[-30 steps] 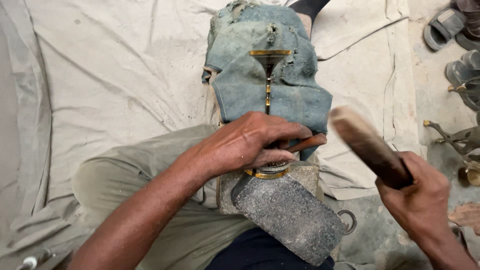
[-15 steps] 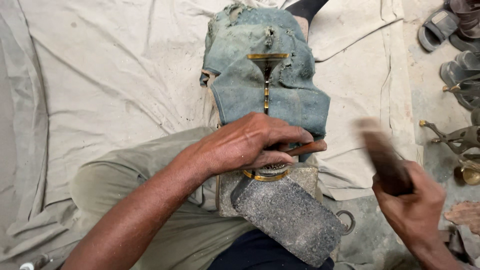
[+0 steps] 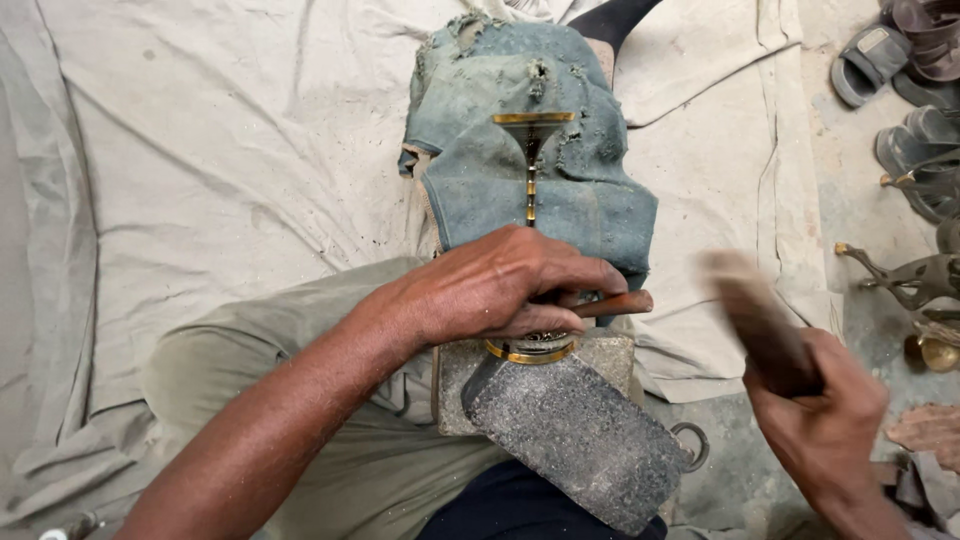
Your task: The person sits on the floor holding a small punch against the base of an ornate metal candlestick and repeatedly strikes the punch with a wooden mallet, repositioning the punch and rotating the piece to work around its decorated surface.
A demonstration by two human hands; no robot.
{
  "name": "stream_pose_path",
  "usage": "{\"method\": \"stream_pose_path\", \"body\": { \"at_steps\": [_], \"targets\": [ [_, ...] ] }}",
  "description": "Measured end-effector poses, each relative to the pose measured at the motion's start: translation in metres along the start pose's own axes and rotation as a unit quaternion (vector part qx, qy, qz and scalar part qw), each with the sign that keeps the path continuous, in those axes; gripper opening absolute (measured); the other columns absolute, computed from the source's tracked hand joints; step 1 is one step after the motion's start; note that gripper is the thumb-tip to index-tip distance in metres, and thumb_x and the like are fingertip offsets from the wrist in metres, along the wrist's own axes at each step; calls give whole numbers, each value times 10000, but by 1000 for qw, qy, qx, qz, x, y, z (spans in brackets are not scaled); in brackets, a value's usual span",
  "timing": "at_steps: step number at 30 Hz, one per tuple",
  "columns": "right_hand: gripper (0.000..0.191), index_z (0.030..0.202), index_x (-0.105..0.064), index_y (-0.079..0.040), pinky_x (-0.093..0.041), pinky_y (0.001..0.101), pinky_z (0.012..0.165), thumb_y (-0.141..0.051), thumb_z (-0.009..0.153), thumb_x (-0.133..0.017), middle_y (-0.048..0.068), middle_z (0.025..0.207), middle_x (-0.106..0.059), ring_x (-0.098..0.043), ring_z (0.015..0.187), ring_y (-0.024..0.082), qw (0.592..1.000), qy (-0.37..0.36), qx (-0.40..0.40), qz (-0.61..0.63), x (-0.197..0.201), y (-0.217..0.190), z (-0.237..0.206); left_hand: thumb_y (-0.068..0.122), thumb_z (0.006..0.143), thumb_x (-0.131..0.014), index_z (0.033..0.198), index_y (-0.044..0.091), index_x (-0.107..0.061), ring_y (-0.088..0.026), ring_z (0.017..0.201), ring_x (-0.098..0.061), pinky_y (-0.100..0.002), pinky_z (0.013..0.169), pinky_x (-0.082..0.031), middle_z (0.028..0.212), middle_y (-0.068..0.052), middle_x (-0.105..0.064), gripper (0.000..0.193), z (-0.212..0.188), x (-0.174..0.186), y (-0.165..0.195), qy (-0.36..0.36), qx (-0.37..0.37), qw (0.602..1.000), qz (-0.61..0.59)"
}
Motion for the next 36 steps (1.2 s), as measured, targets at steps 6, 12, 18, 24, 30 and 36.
{"method": "stream_pose_path", "body": {
  "at_steps": [6,12,18,24,30,36],
  "targets": [
    [161,1042,-700,-18,-553,296,724,-71,927,-799,89,879,-710,-684,788,137,999,-4,-20,44,-2,11,-2,355,890,-722,1247,127,-690,-230,837,-761,-441,770,-602,975,-44,-787,426,4,1,2,-4,-15,1000,-8],
    [171,1071,-692,-59,-568,295,659,-104,930,-777,71,860,-698,-699,735,154,985,20,-51,162,1,7,-3,364,899,-720,1247,106,-681,-241,854,-759,-442,761,-593,975,-63,-778,435,3,1,2,4,-20,1000,-2],
    [199,1068,-662,-42,-565,278,772,-120,946,-797,78,964,-701,-688,850,148,987,52,25,147,-1,11,-8,364,888,-727,1264,118,-680,-237,811,-750,-429,739,-577,948,-66,-774,452,8,1,2,3,-33,999,4],
    [171,1032,-704,-7,-571,355,686,-46,897,-801,98,860,-695,-686,732,199,1000,1,15,-4,-5,22,-10,374,884,-722,1242,120,-687,-234,804,-751,-431,729,-579,922,-53,-773,441,7,-1,4,-16,-15,1000,-18],
    [177,1058,-653,-1,-587,324,809,15,942,-785,93,994,-696,-687,909,177,984,50,10,171,-4,7,-13,411,858,-694,1243,131,-686,-224,752,-751,-424,710,-583,853,-41,-761,476,9,-3,1,-22,-15,1000,-5],
    [186,1019,-628,-16,-555,293,769,105,930,-739,50,961,-673,-653,856,142,963,78,-45,254,0,-3,-20,423,886,-678,1222,131,-689,-219,802,-750,-421,716,-584,908,-36,-772,445,5,-4,-2,-17,-19,1000,-9]
  ]
}}
Point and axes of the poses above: each hand's wrist, its own z-axis towards the middle knuckle, its own x-axis out of the back of the hand, y = z × x, the point moved 5 cm from there along z, towards the middle knuckle
